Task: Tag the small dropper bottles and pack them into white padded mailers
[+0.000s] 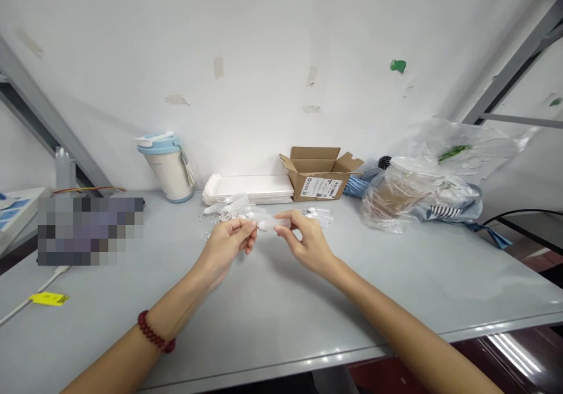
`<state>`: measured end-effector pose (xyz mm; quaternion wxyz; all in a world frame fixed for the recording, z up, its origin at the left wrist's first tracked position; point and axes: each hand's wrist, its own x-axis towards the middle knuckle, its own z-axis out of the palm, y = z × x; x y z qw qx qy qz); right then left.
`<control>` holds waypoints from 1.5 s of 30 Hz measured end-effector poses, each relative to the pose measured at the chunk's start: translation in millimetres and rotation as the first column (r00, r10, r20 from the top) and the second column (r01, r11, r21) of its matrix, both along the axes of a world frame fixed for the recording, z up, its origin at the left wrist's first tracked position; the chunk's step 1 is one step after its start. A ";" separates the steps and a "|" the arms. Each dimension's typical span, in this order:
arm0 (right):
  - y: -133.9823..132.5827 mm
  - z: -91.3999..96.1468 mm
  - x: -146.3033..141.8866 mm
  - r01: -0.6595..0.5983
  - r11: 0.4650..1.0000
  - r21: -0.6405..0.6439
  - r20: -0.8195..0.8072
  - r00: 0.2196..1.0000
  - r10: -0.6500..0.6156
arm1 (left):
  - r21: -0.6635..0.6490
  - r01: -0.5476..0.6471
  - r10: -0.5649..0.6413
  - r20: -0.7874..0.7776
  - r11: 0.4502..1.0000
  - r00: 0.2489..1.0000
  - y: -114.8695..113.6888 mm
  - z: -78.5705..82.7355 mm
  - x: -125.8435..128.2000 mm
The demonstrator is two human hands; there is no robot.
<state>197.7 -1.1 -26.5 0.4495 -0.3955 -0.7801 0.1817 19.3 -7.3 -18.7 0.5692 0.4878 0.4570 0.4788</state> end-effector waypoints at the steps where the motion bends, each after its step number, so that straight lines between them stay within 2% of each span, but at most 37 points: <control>1: 1.2 2.0 1.8 -0.003 1.000 -0.005 -0.017 1.000 0.003 | -0.013 0.007 -0.006 0.053 1.000 0.999 0.6 1.7 -0.9; 3: 3.8 5.3 5.0 -0.009 1.000 -0.028 -0.062 0.998 0.007 | -0.045 0.027 -0.020 0.147 0.999 0.989 2.0 5.4 -4.1; 5: 5.9 7.1 6.9 -0.014 0.998 -0.054 -0.104 0.994 0.009 | -0.069 0.048 -0.036 0.172 0.996 0.985 3.2 8.2 -8.2; 12: 2.2 -0.9 0.1 -0.040 0.995 -0.096 -0.121 0.992 0.028 | 0.023 0.092 -0.092 -0.006 0.995 0.996 4.4 5.1 -14.5; 16: -3.1 -7.6 -3.0 0.002 0.999 -0.054 -0.121 0.993 -0.009 | -0.002 0.086 -0.086 -0.055 0.996 0.995 2.4 5.6 -13.0; 20: -2.9 -6.0 -0.1 -0.013 1.000 -0.027 -0.062 0.998 0.011 | -0.023 0.093 -0.095 -0.091 0.995 0.991 -0.4 8.2 -11.7; 24: 6.3 -2.6 6.7 -0.037 0.998 -0.049 0.092 0.995 0.041 | -0.013 0.107 -0.108 -0.207 0.994 0.972 3.2 8.8 -14.1; 26: 14.6 -1.6 13.3 -0.057 0.997 -0.050 0.209 0.976 0.066 | 0.039 0.055 -0.041 -0.306 0.998 0.951 9.1 7.7 -18.9; 28: 23.7 0.0 22.8 0.015 1.000 -0.019 0.317 0.949 -0.009 | 0.154 -0.068 0.121 -0.374 0.986 0.919 17.0 4.6 -26.0; 30: 31.9 2.9 34.0 0.137 0.990 0.020 0.398 0.908 -0.133 | 0.327 -0.187 0.318 -0.415 0.927 0.852 24.7 -0.2 -33.8; 33: 40.0 9.1 50.3 0.269 0.963 0.001 0.537 0.812 -0.227 | 0.509 -0.166 0.465 -0.546 0.845 0.697 32.1 -8.1 -41.8; 35: 43.0 12.4 59.1 0.320 0.947 -0.012 0.610 0.753 -0.246 | 0.535 -0.120 0.489 -0.629 0.836 0.604 33.4 -12.0 -43.5; 37: 45.0 13.8 65.8 0.350 0.936 -0.019 0.654 0.713 -0.254 | 0.544 -0.098 0.499 -0.664 0.833 0.557 32.7 -14.1 -42.8; 41: 47.8 12.2 71.9 0.386 0.919 -0.074 0.679 0.695 -0.237 | 0.584 -0.062 0.521 -0.665 0.810 0.535 29.2 -15.5 -38.1; 45: 49.4 8.3 70.1 0.380 0.916 -0.130 0.709 0.682 -0.182 | 0.595 -0.025 0.507 -0.662 0.803 0.552 26.3 -16.8 -31.4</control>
